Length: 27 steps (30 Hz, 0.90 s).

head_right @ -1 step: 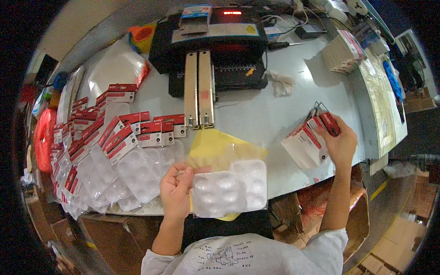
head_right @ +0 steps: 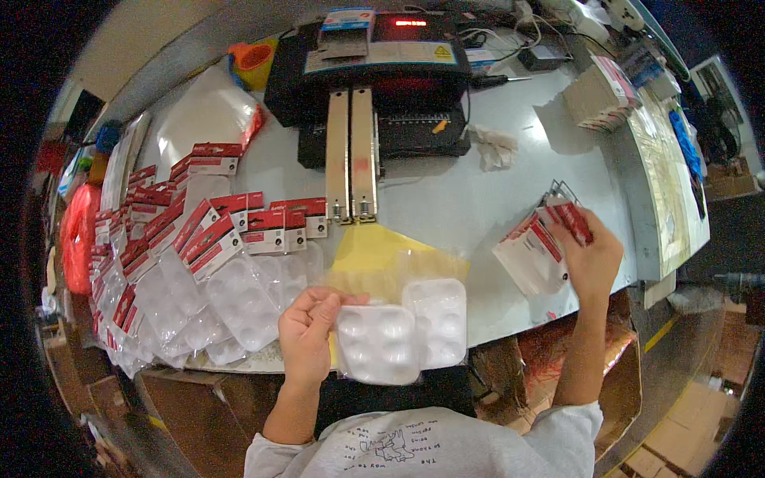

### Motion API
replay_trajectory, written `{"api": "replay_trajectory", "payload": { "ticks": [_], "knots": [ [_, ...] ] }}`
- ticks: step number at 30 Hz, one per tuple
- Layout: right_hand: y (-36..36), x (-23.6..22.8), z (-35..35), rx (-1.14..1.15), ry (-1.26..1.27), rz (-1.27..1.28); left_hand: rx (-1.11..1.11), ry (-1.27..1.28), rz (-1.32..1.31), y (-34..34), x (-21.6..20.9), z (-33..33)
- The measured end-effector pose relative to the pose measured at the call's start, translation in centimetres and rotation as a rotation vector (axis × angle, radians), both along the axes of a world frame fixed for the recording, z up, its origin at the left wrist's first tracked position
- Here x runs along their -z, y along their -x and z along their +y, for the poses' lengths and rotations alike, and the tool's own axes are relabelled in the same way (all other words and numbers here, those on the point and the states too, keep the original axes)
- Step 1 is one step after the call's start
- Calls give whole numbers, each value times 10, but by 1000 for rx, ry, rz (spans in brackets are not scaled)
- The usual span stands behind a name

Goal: The person places white plastic mixing palettes into clear plastic bags and seals them with red Artix labels using a heat-sealing machine. The person stacks the finished packages on the table and briefly places a stack into a cardboard box.

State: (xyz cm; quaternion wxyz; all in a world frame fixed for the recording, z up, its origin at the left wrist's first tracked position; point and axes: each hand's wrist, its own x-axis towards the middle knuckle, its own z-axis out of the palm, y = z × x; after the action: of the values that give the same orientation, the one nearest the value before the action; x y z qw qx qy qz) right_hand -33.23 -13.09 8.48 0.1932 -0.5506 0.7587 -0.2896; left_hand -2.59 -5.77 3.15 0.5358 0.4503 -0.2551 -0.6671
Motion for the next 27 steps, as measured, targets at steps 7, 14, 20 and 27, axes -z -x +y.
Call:
{"api": "replay_trajectory", "payload": {
  "ticks": [7, 14, 20, 27],
  "knots": [
    [-115, -4, 21, -641, -171, -338, 215, 74, -470, -3, -12, 17],
    [-128, 0, 6, -837, -237, -275, 146, 69, -647, -6, -5, 17],
    [-118, 11, 3, -831, -187, -326, 32, 223, -748, -6, 0, 13],
    [-104, 34, 20, -440, -663, -859, -151, 30, -504, -12, 12, 6]
  ]
}}
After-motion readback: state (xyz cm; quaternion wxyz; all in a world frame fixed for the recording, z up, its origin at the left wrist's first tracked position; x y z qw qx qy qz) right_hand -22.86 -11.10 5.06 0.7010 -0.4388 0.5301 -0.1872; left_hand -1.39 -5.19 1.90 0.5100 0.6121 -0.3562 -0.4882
